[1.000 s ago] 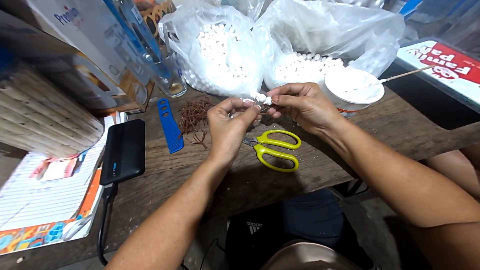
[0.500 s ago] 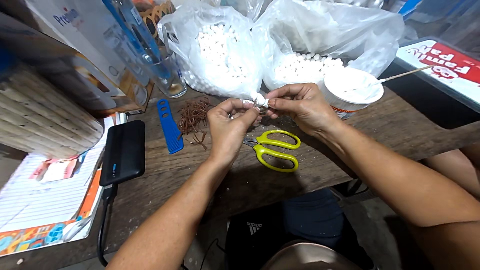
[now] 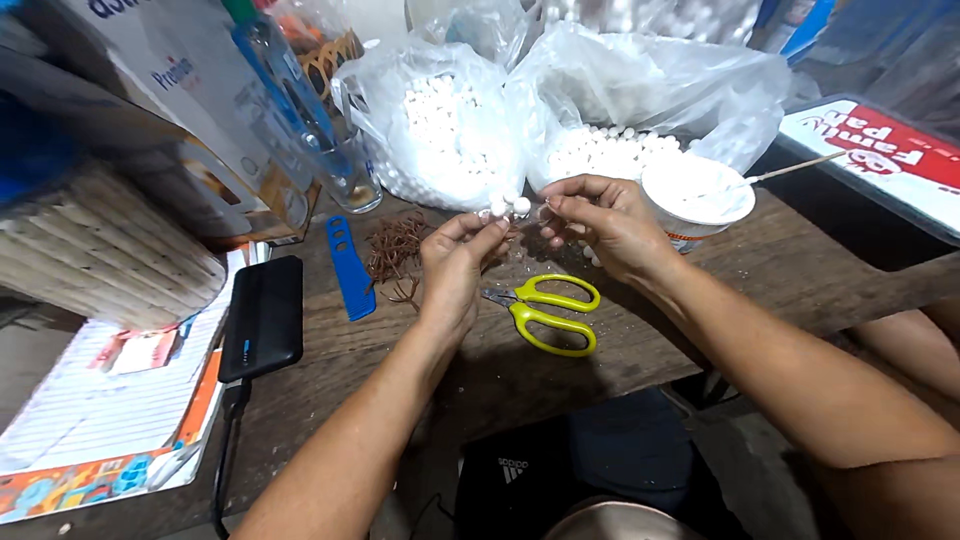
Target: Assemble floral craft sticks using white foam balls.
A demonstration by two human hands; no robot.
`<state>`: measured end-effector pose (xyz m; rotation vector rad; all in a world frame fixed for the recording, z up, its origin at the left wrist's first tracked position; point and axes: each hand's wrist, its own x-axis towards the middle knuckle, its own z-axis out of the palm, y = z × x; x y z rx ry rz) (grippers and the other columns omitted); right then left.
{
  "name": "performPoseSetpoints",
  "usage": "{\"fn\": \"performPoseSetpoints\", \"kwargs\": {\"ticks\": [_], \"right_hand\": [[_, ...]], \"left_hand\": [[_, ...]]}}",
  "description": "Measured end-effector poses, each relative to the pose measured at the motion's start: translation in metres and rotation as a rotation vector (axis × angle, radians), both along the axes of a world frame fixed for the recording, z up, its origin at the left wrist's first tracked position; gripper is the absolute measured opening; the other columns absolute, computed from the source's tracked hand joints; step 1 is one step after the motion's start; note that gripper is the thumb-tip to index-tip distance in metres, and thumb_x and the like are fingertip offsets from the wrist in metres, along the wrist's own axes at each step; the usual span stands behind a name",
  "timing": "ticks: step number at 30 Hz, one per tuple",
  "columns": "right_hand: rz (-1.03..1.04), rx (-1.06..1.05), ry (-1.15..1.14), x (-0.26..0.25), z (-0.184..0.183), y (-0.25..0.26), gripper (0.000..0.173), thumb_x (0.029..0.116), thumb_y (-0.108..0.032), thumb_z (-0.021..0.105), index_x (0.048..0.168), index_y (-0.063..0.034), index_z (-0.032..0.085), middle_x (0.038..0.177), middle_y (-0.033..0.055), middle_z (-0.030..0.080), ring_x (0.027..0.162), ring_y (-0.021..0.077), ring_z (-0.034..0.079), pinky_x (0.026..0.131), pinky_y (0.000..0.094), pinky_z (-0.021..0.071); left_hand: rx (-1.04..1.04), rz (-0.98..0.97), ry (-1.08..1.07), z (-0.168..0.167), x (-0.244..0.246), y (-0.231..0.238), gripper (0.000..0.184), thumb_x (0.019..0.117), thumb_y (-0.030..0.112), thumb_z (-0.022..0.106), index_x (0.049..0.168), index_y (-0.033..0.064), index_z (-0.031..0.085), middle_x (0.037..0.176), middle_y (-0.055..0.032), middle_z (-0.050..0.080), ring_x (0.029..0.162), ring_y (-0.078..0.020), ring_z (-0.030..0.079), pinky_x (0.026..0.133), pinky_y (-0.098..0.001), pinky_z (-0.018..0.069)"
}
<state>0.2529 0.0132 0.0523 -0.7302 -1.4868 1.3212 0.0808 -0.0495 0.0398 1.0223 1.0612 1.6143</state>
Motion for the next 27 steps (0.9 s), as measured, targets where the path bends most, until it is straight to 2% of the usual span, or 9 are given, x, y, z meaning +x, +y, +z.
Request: {"fn": "performPoseSetpoints", "kwargs": {"ticks": [3, 6, 10, 14, 19, 23, 25, 27], "right_hand": [[-0.005, 0.128, -0.119, -0.003, -0.003, -0.002, 0.011, 0.0957, -0.002, 0.063, 0.105, -0.0017, 0.068, 0.084, -0.0022, 0.069, 0.068, 0.0027, 0.064, 0.064, 0.0206, 0.0559], [0.077, 0.252, -0.201, -0.011, -0.003, -0.01, 0.013, 0.0923, -0.002, 0.07, 0.104, 0.0011, 0.071, 0.089, 0.0016, 0.07, 0.071, 0.002, 0.064, 0.066, 0.0195, 0.0563], [0.084, 0.266, -0.176, -0.02, -0.002, -0.014, 0.005, 0.0903, 0.002, 0.072, 0.095, 0.0014, 0.072, 0.085, 0.0016, 0.07, 0.072, 0.0002, 0.063, 0.067, 0.0168, 0.0549], [0.032, 0.326, -0.142, -0.023, -0.008, -0.015, 0.001, 0.0901, 0.002, 0.071, 0.091, 0.0011, 0.071, 0.084, 0.0013, 0.069, 0.073, -0.0002, 0.064, 0.068, 0.0163, 0.0558], [-0.031, 0.416, -0.177, -0.018, -0.011, -0.014, 0.004, 0.0903, -0.003, 0.071, 0.088, -0.0004, 0.072, 0.083, 0.0009, 0.066, 0.071, -0.0009, 0.06, 0.064, 0.0147, 0.0509], [-0.108, 0.492, -0.25, -0.012, -0.004, -0.018, 0.006, 0.0894, -0.005, 0.07, 0.086, -0.0008, 0.072, 0.08, 0.0014, 0.064, 0.069, -0.0006, 0.058, 0.062, 0.0144, 0.0489], [-0.188, 0.624, -0.264, -0.004, 0.002, -0.021, 0.008, 0.0886, -0.008, 0.068, 0.085, -0.0016, 0.072, 0.08, 0.0016, 0.065, 0.071, -0.0004, 0.059, 0.064, 0.0144, 0.0481], [-0.303, 0.849, -0.217, 0.009, 0.014, -0.022, 0.01, 0.0881, -0.007, 0.067, 0.086, 0.0005, 0.073, 0.082, 0.0038, 0.068, 0.076, 0.0015, 0.063, 0.068, 0.0152, 0.0517]], "left_hand": [[-0.042, 0.0, -0.134, 0.0, 0.001, 0.006, 0.015, 0.0993, -0.001, 0.06, 0.09, 0.0081, 0.069, 0.088, -0.001, 0.071, 0.075, -0.008, 0.067, 0.074, -0.0239, 0.0581], [-0.036, -0.027, -0.225, 0.0, 0.002, 0.007, 0.019, 0.1002, -0.003, 0.057, 0.092, 0.006, 0.071, 0.089, -0.0034, 0.071, 0.079, -0.0105, 0.067, 0.079, -0.026, 0.0581], [-0.004, -0.069, -0.282, 0.001, 0.004, 0.007, 0.024, 0.1028, -0.003, 0.049, 0.095, 0.0062, 0.07, 0.092, -0.0032, 0.071, 0.084, -0.0108, 0.068, 0.082, -0.0265, 0.0573], [0.012, -0.109, -0.342, 0.001, 0.007, 0.005, 0.028, 0.102, -0.005, 0.047, 0.091, 0.0064, 0.07, 0.09, -0.004, 0.072, 0.085, -0.0123, 0.069, 0.084, -0.0299, 0.0582], [-0.052, -0.087, -0.307, 0.003, 0.008, 0.006, 0.028, 0.1046, -0.003, 0.044, 0.091, 0.0047, 0.067, 0.091, -0.0047, 0.071, 0.085, -0.0123, 0.07, 0.085, -0.0284, 0.0584], [-0.062, -0.076, -0.24, 0.003, 0.006, 0.007, 0.026, 0.1012, -0.009, 0.046, 0.095, 0.0005, 0.07, 0.088, -0.0051, 0.071, 0.081, -0.012, 0.069, 0.082, -0.0266, 0.0586], [-0.073, -0.076, -0.192, 0.004, 0.005, 0.006, 0.022, 0.1005, -0.008, 0.049, 0.1, -0.002, 0.07, 0.094, -0.0071, 0.072, 0.083, -0.0124, 0.069, 0.081, -0.0254, 0.0584], [-0.056, -0.091, -0.145, 0.002, 0.004, 0.008, 0.022, 0.1007, -0.007, 0.049, 0.108, -0.0038, 0.069, 0.101, -0.0081, 0.073, 0.087, -0.0122, 0.07, 0.081, -0.0249, 0.0578]]}}
